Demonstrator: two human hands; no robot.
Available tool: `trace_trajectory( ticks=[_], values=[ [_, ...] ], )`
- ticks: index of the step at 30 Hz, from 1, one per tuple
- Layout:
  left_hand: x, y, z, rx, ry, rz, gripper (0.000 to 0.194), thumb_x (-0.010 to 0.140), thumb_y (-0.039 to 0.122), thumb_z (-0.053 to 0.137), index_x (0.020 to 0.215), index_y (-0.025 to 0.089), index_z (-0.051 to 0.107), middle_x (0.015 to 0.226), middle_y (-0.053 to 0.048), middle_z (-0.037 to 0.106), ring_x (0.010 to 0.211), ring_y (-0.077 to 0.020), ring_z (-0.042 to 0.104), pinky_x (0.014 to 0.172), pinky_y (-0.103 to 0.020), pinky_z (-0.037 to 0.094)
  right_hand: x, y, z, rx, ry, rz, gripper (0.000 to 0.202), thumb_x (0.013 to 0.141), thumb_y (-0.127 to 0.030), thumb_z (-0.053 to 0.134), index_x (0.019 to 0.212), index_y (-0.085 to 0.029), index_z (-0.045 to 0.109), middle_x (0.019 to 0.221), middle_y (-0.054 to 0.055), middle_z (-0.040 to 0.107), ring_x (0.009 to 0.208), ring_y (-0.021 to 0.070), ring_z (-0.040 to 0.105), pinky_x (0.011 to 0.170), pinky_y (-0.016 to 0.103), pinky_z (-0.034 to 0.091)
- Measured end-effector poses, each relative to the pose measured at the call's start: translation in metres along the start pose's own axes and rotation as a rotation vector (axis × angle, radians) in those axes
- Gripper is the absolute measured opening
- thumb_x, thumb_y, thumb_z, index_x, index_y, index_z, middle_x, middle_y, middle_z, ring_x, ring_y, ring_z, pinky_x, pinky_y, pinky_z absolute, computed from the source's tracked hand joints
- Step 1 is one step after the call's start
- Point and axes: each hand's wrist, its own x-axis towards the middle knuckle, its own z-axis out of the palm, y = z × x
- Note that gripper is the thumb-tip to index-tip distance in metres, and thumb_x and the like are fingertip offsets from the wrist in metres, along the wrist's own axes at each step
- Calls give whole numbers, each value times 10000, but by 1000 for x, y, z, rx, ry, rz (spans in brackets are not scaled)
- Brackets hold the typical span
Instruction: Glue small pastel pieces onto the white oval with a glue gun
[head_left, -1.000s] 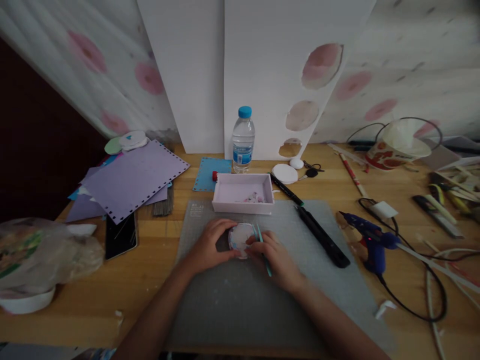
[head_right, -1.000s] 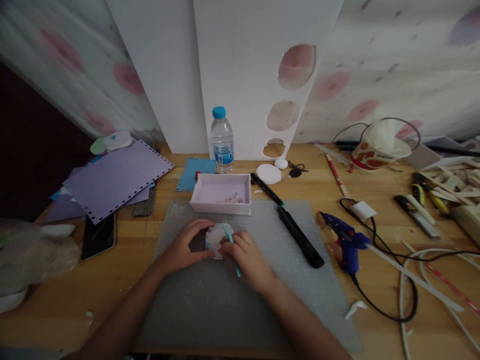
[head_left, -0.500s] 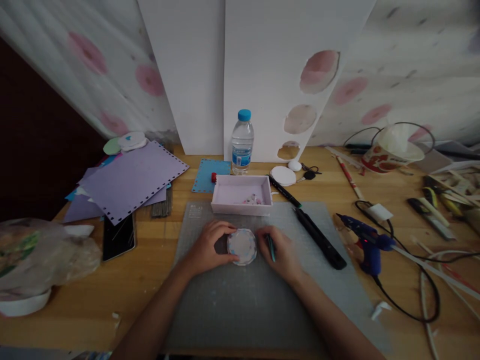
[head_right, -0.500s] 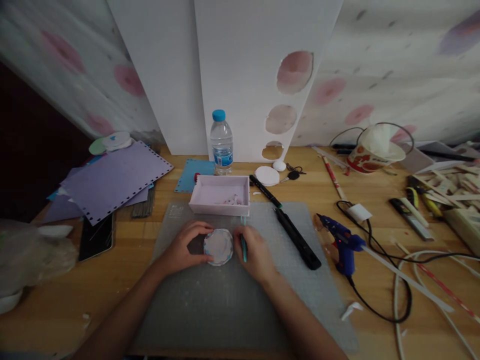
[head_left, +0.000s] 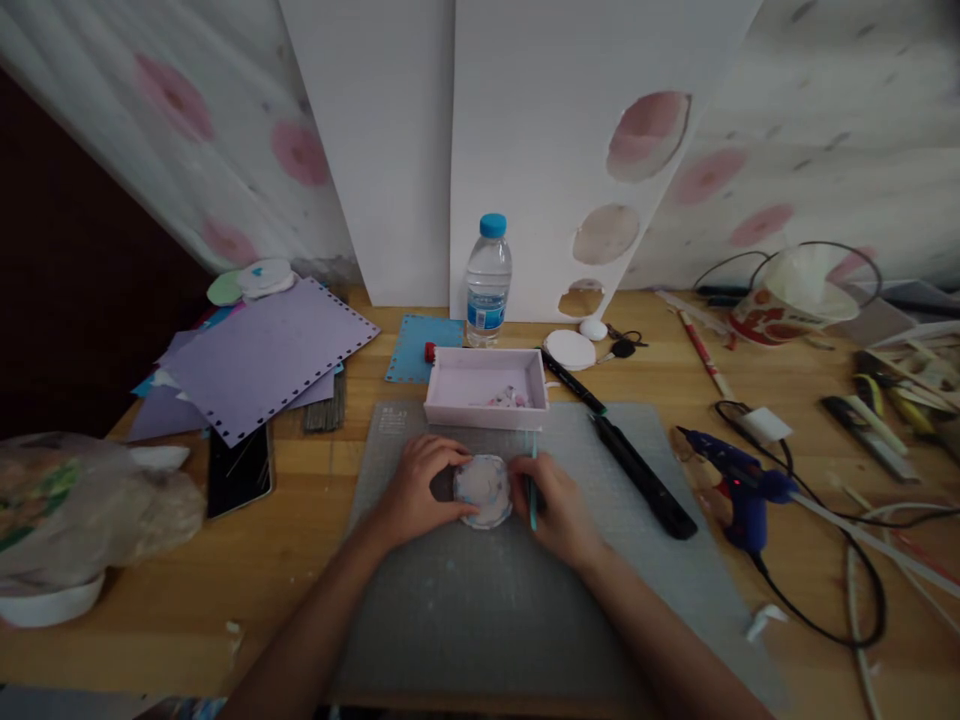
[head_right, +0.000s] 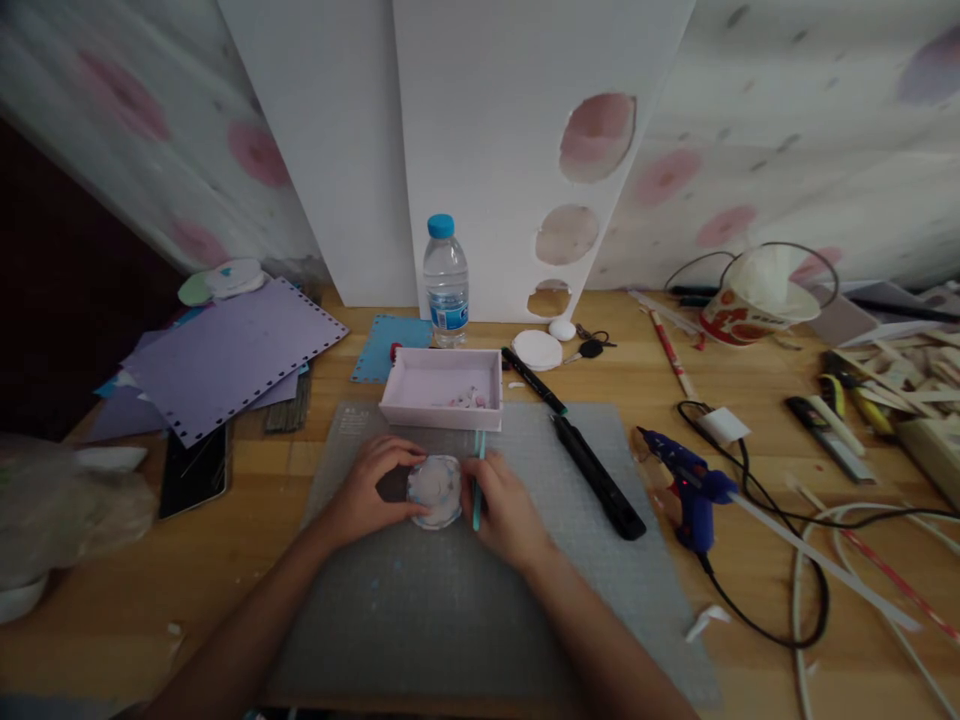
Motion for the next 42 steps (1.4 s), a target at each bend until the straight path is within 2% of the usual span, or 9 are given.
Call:
trace_trajectory(
  ticks=[3,5,7,10,12,14,20,33,42],
  values=[
    [0,0,1,1,6,0,523,544,364,885,968,202,625,1052,-70,677,1005,-266,601,917,-450,413,1,-4,-1,-13,78,-65,222,835,-87,521,999,-227,470,941,73,624,842,213,594,709,340,504],
    [0,1,1,1,7,6,520,543,352,885,968,202,627,1048,-68,679,1002,-265,601,912,-446,415,1,-8,-1,-4,87,-110,215,835,-86,528,988,-225,467,970,80,633,844,213,594,713,349,502],
    [1,1,2,-2,11,14,516,554,354,879,977,202,627,1047,-68,679,1003,-264,600,911,-443,415,0,-12,0,10,33,-167,210,841,-84,525,990,-224,474,1009,85,646,829,204,595,717,351,500],
    [0,1,2,-12,20,31,476,598,365,855,982,201,626,1046,-72,682,998,-259,601,909,-441,413,-1,-18,1,0,-115,-282,247,858,-79,512,1060,-219,497,1098,96,653,866,207,594,763,370,498],
    [0,1,2,-14,17,35,438,626,355,838,978,203,627,1041,-71,686,990,-256,603,906,-441,411,-1,-20,2,-17,-196,-325,264,873,-90,511,1108,-210,508,1074,98,659,895,218,589,781,379,494],
    [0,1,2,-5,7,28,432,625,349,838,978,207,632,1034,-68,691,988,-259,602,905,-444,408,-1,-20,2,-19,-232,-325,242,885,-103,509,1105,-206,521,993,88,659,884,218,581,764,368,491],
    [0,0,1,18,-9,10,486,584,412,855,980,212,656,1024,-69,698,996,-270,597,910,-456,407,-3,-16,1,9,-226,-253,140,888,-130,522,1009,-202,521,875,68,614,800,208,523,683,332,443],
    [1,2,0,22,5,-22,464,572,418,855,950,216,677,1006,-70,713,986,-270,605,919,-468,413,1,-19,-7,-20,-273,-302,201,859,-52,475,996,-176,552,817,67,582,778,208,496,674,310,413],
    [1,3,-2,-15,-46,38,448,622,391,826,998,224,648,1045,-65,710,1022,-270,593,936,-473,396,1,-17,-6,-124,-276,-357,189,959,-158,432,1079,-209,568,897,64,618,842,205,526,717,329,456]
  ],
)
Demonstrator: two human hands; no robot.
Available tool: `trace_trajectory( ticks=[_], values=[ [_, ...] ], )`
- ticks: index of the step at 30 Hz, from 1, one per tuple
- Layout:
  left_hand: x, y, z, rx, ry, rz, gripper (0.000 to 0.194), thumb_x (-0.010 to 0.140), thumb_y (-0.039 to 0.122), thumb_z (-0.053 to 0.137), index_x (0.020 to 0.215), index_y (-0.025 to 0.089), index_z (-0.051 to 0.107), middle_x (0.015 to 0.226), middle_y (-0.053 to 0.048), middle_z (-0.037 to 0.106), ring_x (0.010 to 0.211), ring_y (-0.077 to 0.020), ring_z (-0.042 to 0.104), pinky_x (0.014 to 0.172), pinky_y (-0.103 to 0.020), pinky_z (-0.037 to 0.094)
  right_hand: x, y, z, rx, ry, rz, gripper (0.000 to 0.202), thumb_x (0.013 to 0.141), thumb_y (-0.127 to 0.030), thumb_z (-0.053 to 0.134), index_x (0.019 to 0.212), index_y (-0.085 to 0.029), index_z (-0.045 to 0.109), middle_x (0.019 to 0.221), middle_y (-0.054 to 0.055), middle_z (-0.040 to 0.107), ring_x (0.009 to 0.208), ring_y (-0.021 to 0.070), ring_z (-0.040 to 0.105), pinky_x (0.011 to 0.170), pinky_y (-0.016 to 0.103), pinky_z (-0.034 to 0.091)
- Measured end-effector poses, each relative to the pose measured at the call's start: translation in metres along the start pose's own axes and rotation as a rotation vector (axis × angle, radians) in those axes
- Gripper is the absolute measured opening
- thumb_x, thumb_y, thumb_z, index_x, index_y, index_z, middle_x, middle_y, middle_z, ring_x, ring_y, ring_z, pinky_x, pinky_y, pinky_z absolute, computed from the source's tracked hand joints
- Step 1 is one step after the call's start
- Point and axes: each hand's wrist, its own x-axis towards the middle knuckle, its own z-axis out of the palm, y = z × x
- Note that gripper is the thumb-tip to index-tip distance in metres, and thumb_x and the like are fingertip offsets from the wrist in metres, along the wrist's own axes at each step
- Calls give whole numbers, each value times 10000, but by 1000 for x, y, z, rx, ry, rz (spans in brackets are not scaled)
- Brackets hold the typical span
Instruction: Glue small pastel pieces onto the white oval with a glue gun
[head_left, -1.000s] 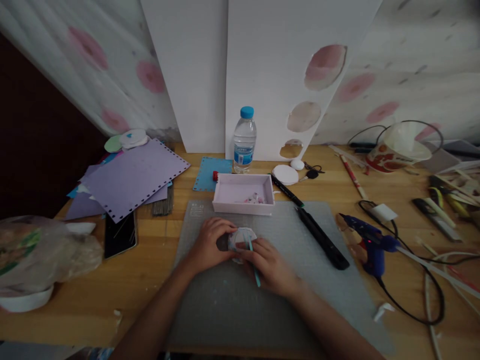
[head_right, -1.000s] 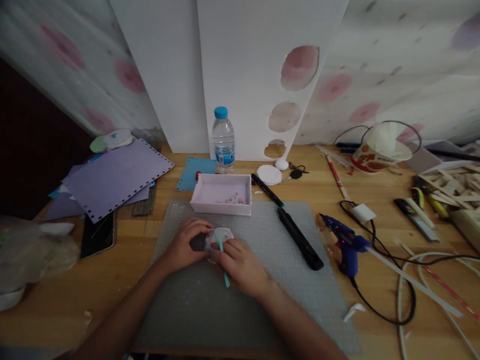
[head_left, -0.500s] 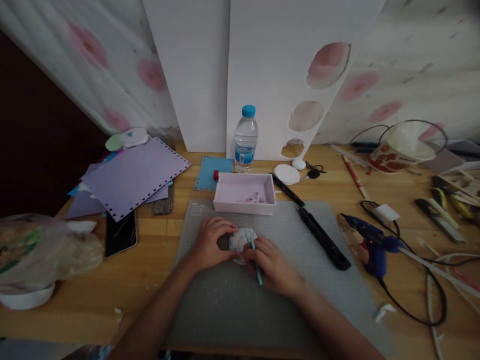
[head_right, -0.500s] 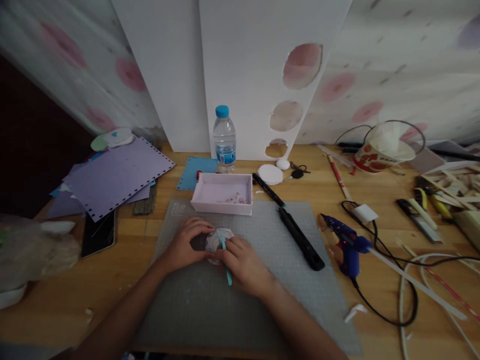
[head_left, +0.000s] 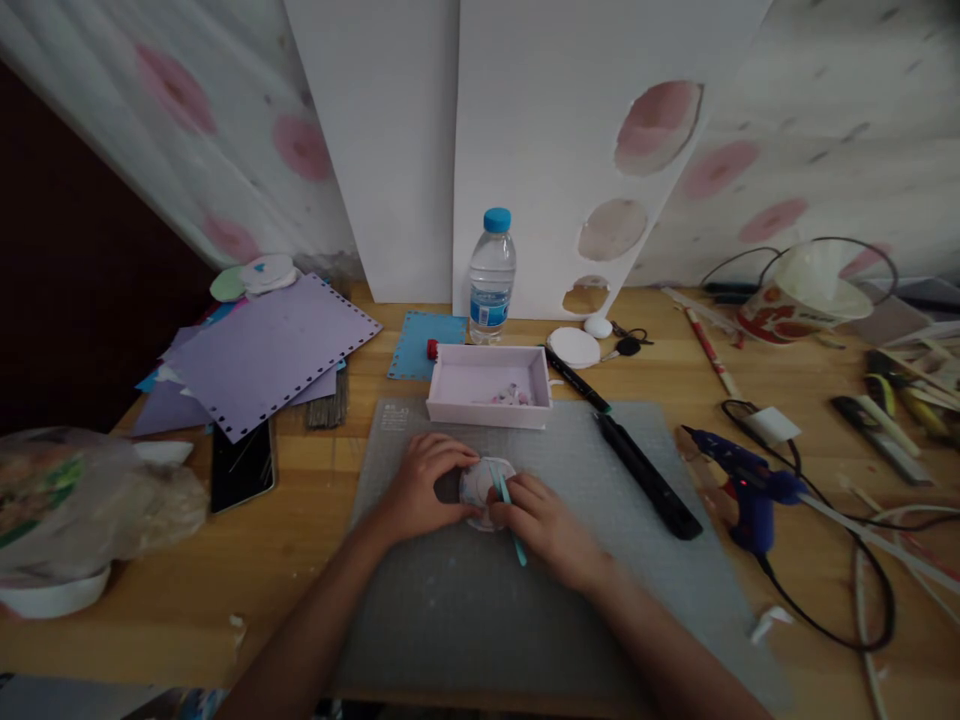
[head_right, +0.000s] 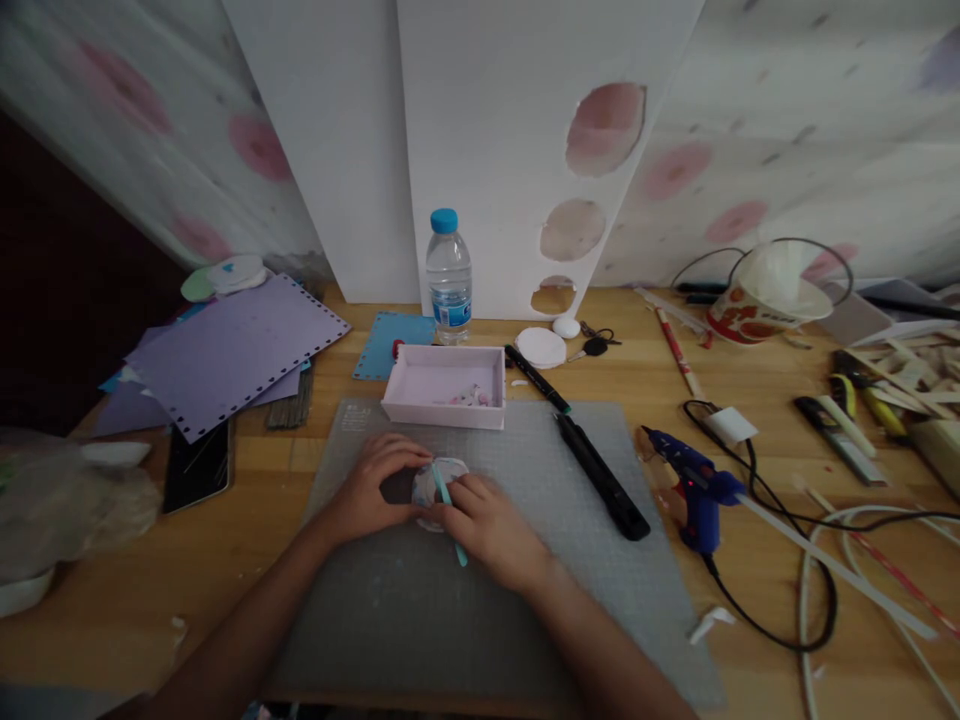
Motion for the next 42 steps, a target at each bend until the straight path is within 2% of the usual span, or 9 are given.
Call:
trace_trajectory(
  ticks=[7,11,13,18,20,22,25,29,42],
  values=[
    [-1,1,-1,-30,-22,64,474,633,350,829,1042,225,626,1068,-66,697,1029,-263,582,939,-464,395,3,0,-4,-41,4,-104,173,957,-210,476,1065,-216,611,826,46,640,806,203,537,701,337,451],
    [-1,1,-1,-37,-23,50,481,637,360,835,1044,222,620,1070,-70,693,1037,-265,581,944,-465,394,-1,2,-1,5,32,-105,178,949,-180,467,1062,-213,601,835,58,640,818,209,550,716,349,466],
    [-1,1,-2,-44,-16,18,496,624,374,843,1044,221,626,1069,-76,688,1040,-272,585,945,-468,400,-5,3,3,63,101,-58,187,927,-145,461,1057,-211,577,926,79,645,848,213,561,730,363,482],
    [-3,-3,-2,-123,30,-12,561,629,415,836,1113,234,619,1133,-97,660,1085,-275,584,967,-464,419,-11,8,-1,221,314,236,207,846,-135,575,1002,-234,484,1121,104,597,1000,235,577,814,414,495],
    [-4,-5,-1,-151,41,-22,572,647,419,823,1146,236,610,1161,-106,647,1106,-274,578,975,-463,424,-9,11,-9,289,283,284,354,800,-206,666,1067,-236,436,1231,133,555,1114,271,547,884,464,479],
    [-4,-5,-1,-161,41,-33,565,657,420,817,1149,233,611,1167,-109,642,1109,-273,578,978,-462,429,-8,14,-15,309,153,289,537,725,-279,752,1128,-227,401,1356,167,479,1220,311,487,946,505,450],
    [-3,-3,-2,-157,30,-39,551,662,415,814,1142,230,616,1156,-106,645,1099,-269,583,974,-452,439,-6,17,-19,251,16,296,646,657,-302,806,1149,-218,395,1395,171,464,1237,327,480,963,516,441],
    [-2,0,-2,-107,8,-32,537,672,396,809,1145,230,616,1144,-100,648,1099,-267,575,970,-448,441,-6,19,-13,201,43,322,546,715,-312,775,1122,-222,421,1292,143,562,1160,295,546,922,482,470],
    [-2,2,-1,-72,17,-12,513,674,392,808,1128,235,629,1154,-98,644,1101,-267,572,966,-465,441,-1,15,-4,128,98,350,569,694,-363,788,1117,-212,438,1235,143,598,1114,310,572,892,491,450]
  ],
)
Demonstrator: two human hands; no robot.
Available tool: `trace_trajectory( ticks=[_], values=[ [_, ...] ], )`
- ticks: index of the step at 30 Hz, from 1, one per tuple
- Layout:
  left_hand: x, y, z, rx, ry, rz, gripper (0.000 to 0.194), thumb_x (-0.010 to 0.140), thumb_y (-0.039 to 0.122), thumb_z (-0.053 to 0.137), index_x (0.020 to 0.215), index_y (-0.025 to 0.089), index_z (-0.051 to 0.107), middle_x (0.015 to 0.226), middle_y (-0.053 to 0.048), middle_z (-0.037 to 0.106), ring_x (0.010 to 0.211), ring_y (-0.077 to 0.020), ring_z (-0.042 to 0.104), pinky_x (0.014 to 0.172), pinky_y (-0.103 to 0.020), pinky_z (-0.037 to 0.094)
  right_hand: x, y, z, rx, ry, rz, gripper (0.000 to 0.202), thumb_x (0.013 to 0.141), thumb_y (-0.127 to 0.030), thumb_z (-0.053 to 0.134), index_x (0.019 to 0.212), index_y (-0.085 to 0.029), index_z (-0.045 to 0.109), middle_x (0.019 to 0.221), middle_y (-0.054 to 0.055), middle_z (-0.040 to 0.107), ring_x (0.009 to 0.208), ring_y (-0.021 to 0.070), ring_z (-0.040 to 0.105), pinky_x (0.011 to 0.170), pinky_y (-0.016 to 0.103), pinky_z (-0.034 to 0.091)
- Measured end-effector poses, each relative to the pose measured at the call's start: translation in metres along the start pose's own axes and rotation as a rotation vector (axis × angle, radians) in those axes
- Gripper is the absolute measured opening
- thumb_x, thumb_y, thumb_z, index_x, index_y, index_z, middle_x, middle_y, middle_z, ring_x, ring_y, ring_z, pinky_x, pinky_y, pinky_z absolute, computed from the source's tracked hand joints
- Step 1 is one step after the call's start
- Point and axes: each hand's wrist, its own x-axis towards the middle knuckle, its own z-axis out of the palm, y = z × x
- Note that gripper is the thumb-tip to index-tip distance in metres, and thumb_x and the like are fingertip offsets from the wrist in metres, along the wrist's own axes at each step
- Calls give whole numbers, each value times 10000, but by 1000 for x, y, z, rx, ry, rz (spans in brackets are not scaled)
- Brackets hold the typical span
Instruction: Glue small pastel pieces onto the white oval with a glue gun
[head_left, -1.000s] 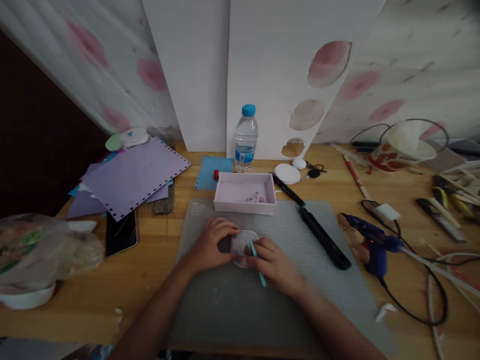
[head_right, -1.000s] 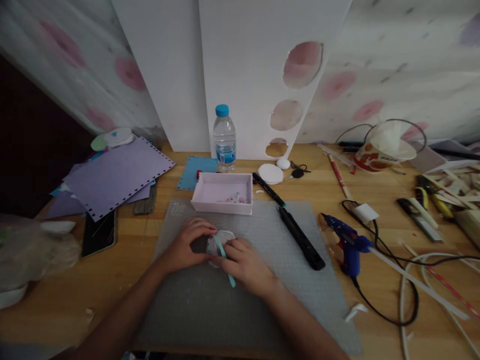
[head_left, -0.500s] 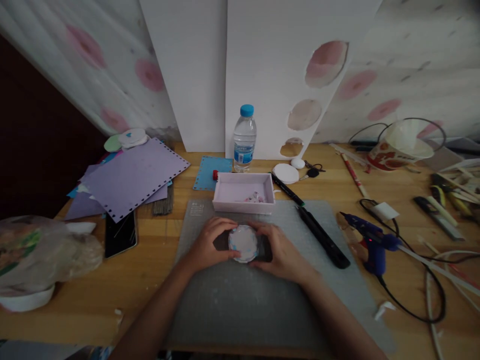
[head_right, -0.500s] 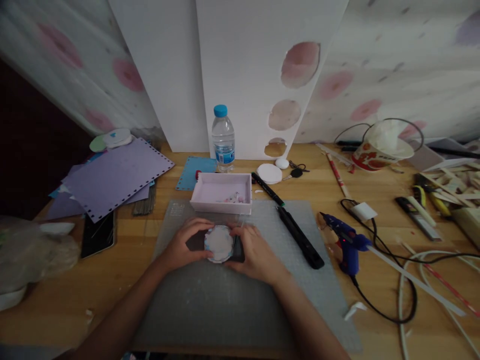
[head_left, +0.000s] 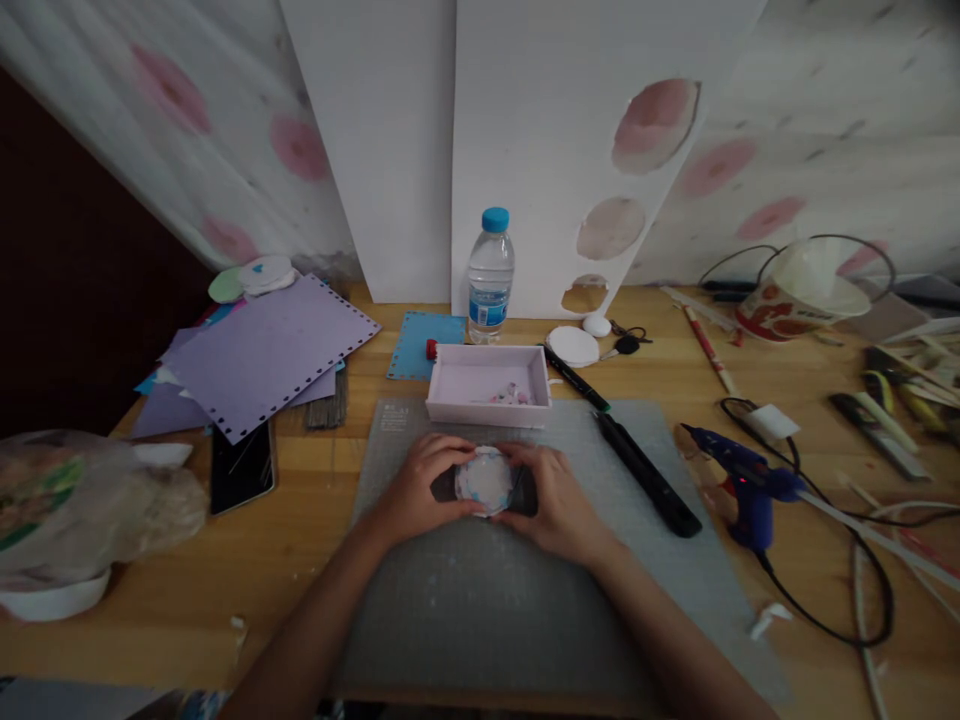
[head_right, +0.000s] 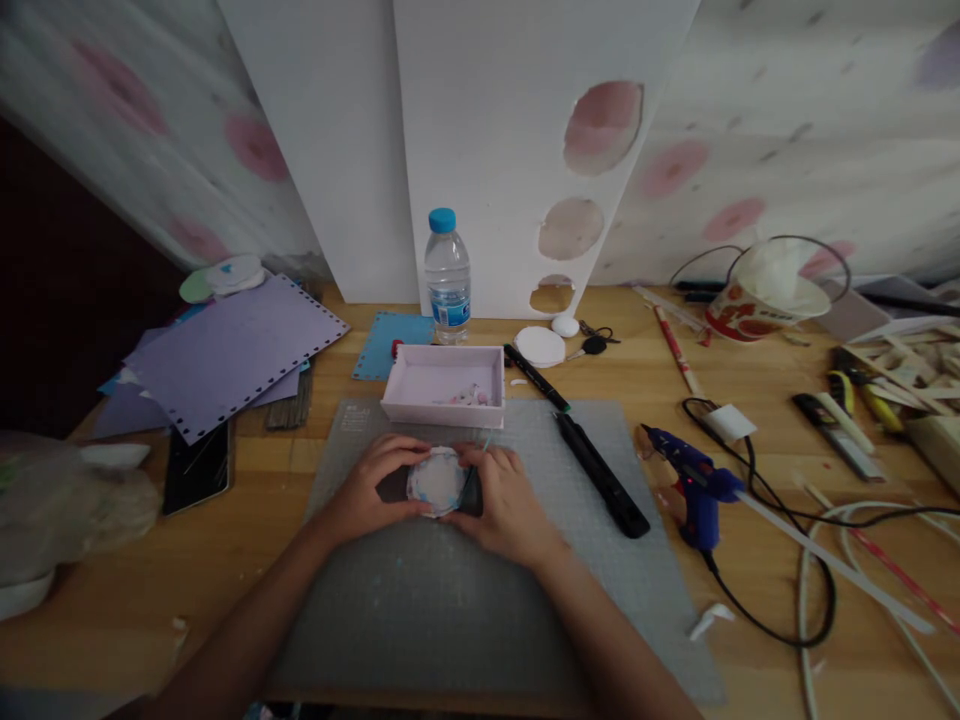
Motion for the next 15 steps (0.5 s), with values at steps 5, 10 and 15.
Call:
trace_trajectory(
  ticks=[5,10,15],
  values=[
    [-1,-5,3,-20,21,-9,484,668,351,819,1102,235,639,1144,-93,642,1088,-262,576,956,-457,454,1,0,-1,0,-15,-9,585,678,-360,797,1117,-211,441,1222,141,608,1095,304,579,896,495,445],
    [-1,-8,3,-16,39,15,470,655,336,832,1071,227,644,1136,-88,653,1077,-256,581,951,-450,449,1,0,-2,12,-34,-13,590,680,-336,806,1112,-208,426,1237,142,599,1102,301,572,910,495,432],
    [0,-8,3,-6,59,27,458,634,329,846,1036,225,652,1097,-82,677,1037,-254,600,928,-453,448,0,-1,-3,30,-65,-5,586,687,-326,806,1110,-209,418,1260,141,584,1116,301,556,914,489,426]
  ],
)
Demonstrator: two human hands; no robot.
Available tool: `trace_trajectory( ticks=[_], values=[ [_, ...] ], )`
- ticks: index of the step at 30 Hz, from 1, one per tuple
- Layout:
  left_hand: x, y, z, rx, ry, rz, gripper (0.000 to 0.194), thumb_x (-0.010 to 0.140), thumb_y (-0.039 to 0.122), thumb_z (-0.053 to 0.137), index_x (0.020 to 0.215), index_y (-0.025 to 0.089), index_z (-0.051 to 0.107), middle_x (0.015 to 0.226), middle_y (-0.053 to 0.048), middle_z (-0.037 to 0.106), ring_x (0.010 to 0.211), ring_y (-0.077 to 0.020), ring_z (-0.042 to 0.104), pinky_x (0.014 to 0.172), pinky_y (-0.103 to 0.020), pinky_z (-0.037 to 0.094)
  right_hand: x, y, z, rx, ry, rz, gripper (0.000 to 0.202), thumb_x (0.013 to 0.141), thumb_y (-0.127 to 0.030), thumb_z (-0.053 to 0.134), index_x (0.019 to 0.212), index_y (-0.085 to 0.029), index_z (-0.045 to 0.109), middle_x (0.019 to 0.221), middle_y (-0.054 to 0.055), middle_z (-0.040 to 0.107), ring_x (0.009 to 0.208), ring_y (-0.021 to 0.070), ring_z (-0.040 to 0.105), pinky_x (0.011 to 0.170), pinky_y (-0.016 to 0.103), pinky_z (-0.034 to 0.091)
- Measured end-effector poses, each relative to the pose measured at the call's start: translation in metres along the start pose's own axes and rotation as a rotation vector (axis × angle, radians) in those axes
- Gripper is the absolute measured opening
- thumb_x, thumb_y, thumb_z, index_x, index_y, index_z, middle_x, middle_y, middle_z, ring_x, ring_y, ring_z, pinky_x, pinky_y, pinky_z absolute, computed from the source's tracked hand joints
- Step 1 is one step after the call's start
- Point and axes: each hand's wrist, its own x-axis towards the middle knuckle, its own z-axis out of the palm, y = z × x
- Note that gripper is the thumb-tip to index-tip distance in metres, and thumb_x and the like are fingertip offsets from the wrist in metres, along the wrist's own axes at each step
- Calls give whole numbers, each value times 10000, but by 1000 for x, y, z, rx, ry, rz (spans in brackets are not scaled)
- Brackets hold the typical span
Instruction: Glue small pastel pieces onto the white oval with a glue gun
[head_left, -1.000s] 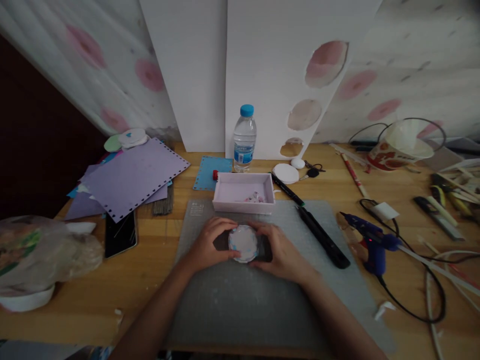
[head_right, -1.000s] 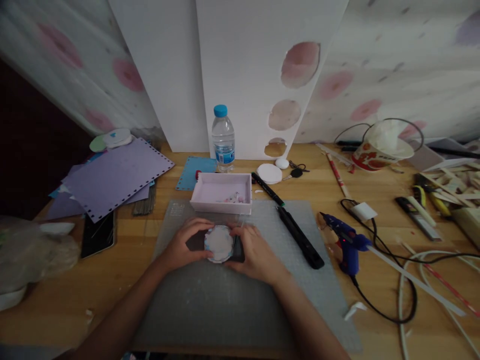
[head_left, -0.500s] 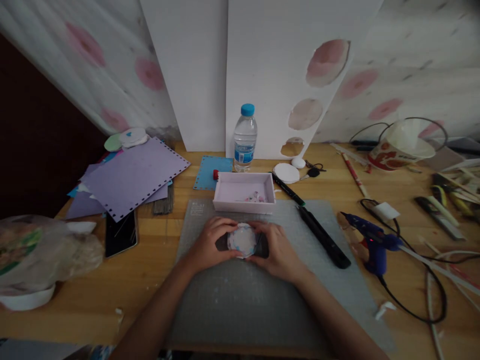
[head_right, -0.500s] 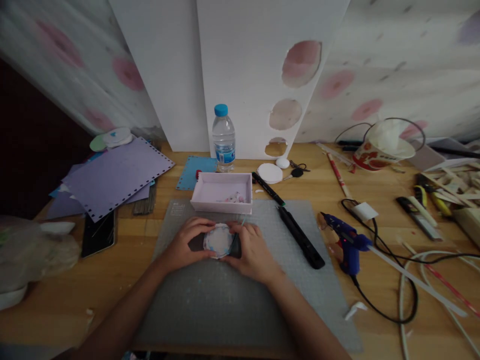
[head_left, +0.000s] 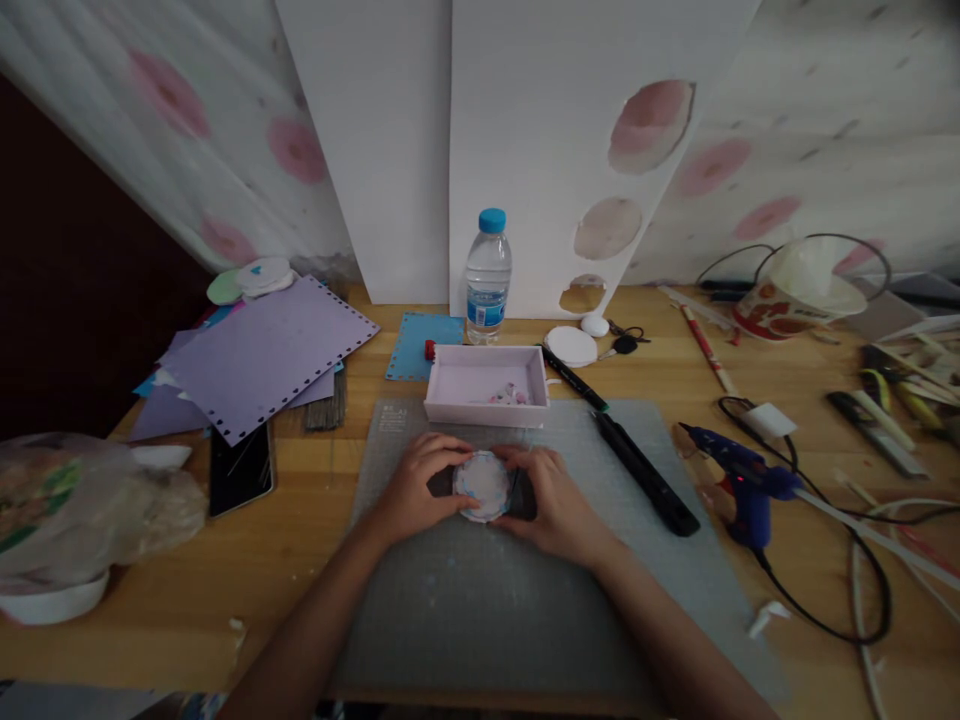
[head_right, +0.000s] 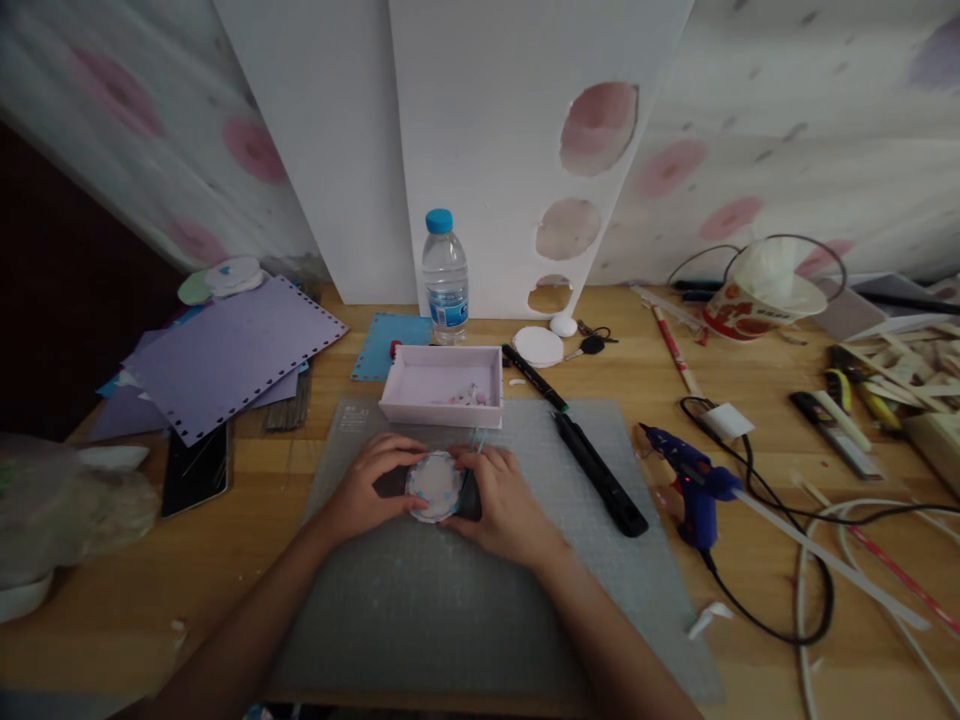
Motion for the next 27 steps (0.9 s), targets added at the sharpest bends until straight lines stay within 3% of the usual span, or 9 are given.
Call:
trace_trajectory(
  ticks=[27],
  values=[
    [0,-3,3,18,42,21,442,621,304,850,1012,219,662,1042,-81,707,976,-256,615,898,-466,443,0,2,2,1,0,35,600,661,-369,818,1100,-227,435,1255,105,592,1124,286,550,934,465,420]
  ],
)
